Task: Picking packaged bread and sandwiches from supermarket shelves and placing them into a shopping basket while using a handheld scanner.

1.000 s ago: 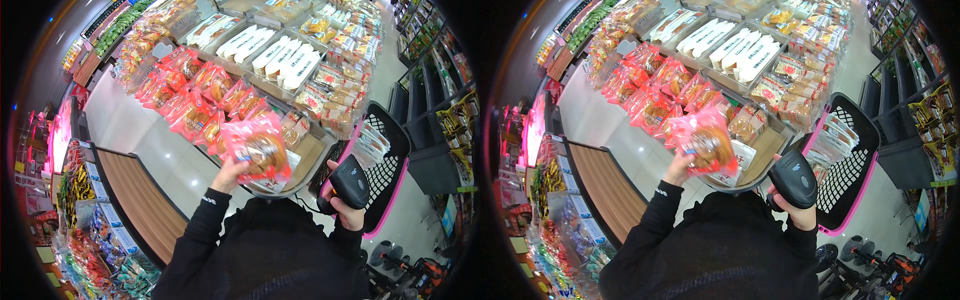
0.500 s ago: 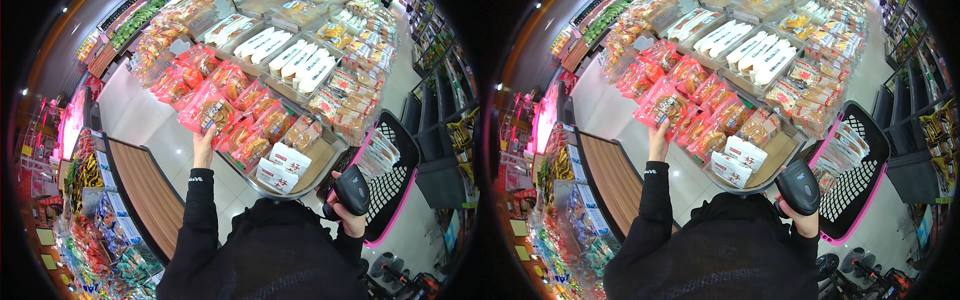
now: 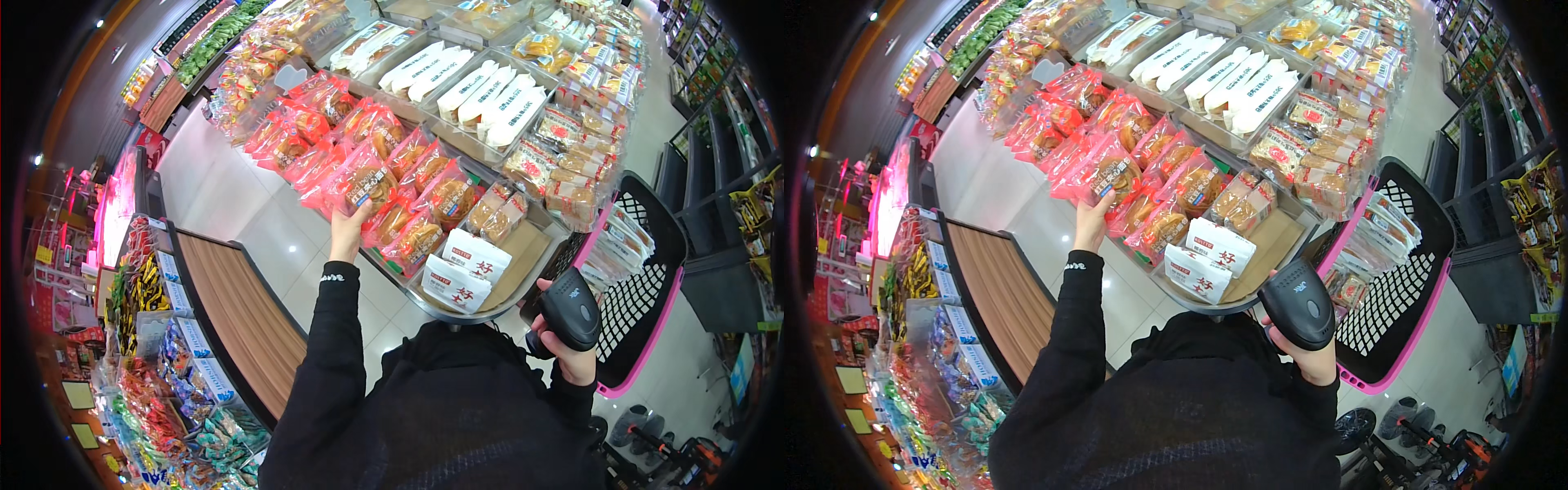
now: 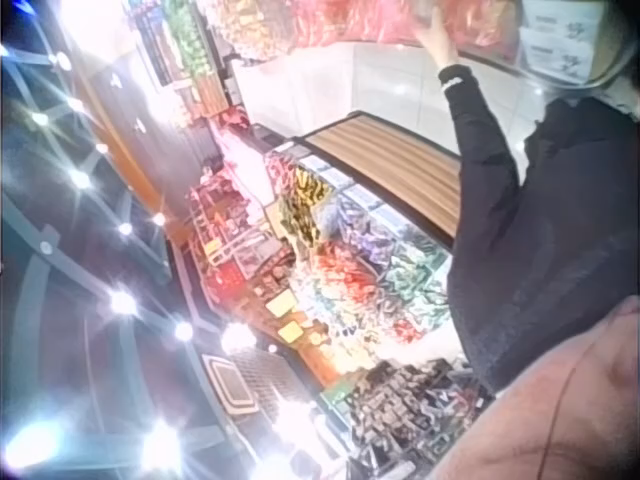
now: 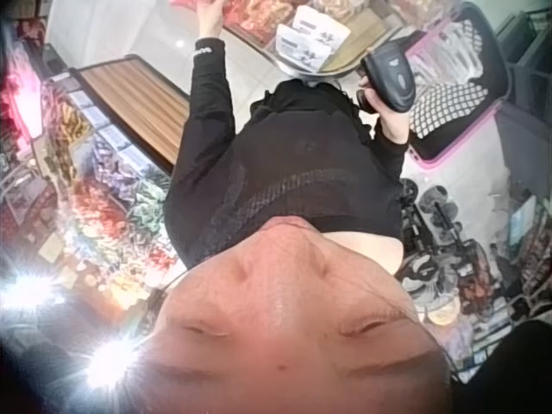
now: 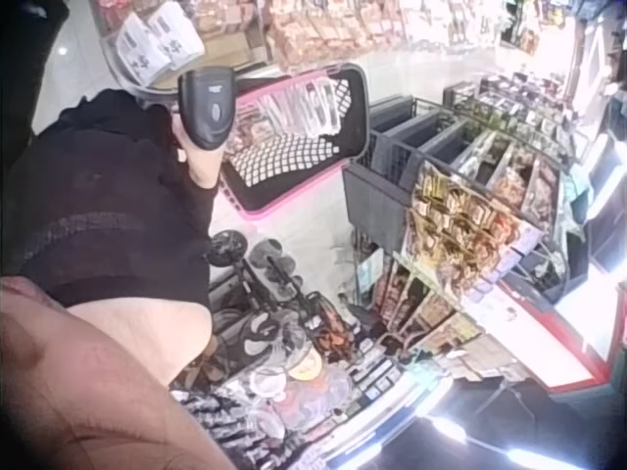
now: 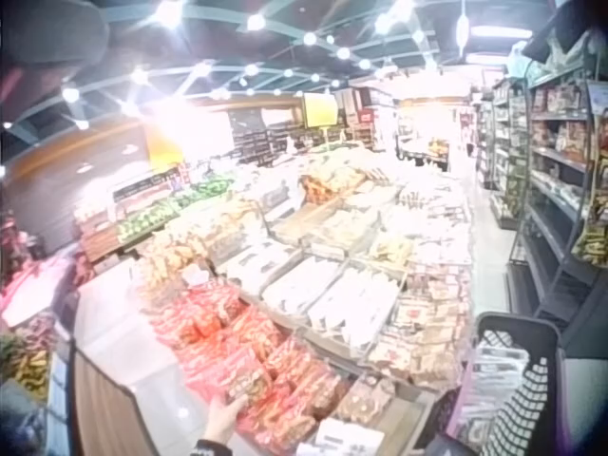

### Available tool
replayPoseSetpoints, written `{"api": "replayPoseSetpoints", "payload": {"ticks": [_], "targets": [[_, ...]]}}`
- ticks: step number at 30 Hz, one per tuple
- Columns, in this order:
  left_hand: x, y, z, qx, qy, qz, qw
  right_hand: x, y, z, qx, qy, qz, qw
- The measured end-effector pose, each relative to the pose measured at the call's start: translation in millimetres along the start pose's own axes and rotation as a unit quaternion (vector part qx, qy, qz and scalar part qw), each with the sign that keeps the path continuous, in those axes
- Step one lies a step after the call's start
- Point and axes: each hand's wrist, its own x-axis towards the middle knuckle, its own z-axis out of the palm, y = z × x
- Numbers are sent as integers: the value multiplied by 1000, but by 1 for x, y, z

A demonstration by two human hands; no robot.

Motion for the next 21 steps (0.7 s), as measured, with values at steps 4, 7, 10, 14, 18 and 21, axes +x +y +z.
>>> {"api": "replayPoseSetpoints", "payload": {"ticks": [4,7,10,14,18,21], "targets": [[3,-10,-6,7,16,4,1000,-1,1,1,-17,-23,1,1000],[-2,-4,-11,83,26,-17,996,-2,-2,3,-10,-4,11,1000],[-4,-3,-15,155,35,-24,987,-1,-1,4,-2,-4,7,1000],[-4,-14,-18,172,41,-37,984,-1,5,4,-22,-23,6,999],[-6,-20,-21,214,59,-30,975,2,0,11,-25,-24,23,999],[-11,-22,-28,259,62,-25,964,2,4,10,-20,-16,20,999]]}}
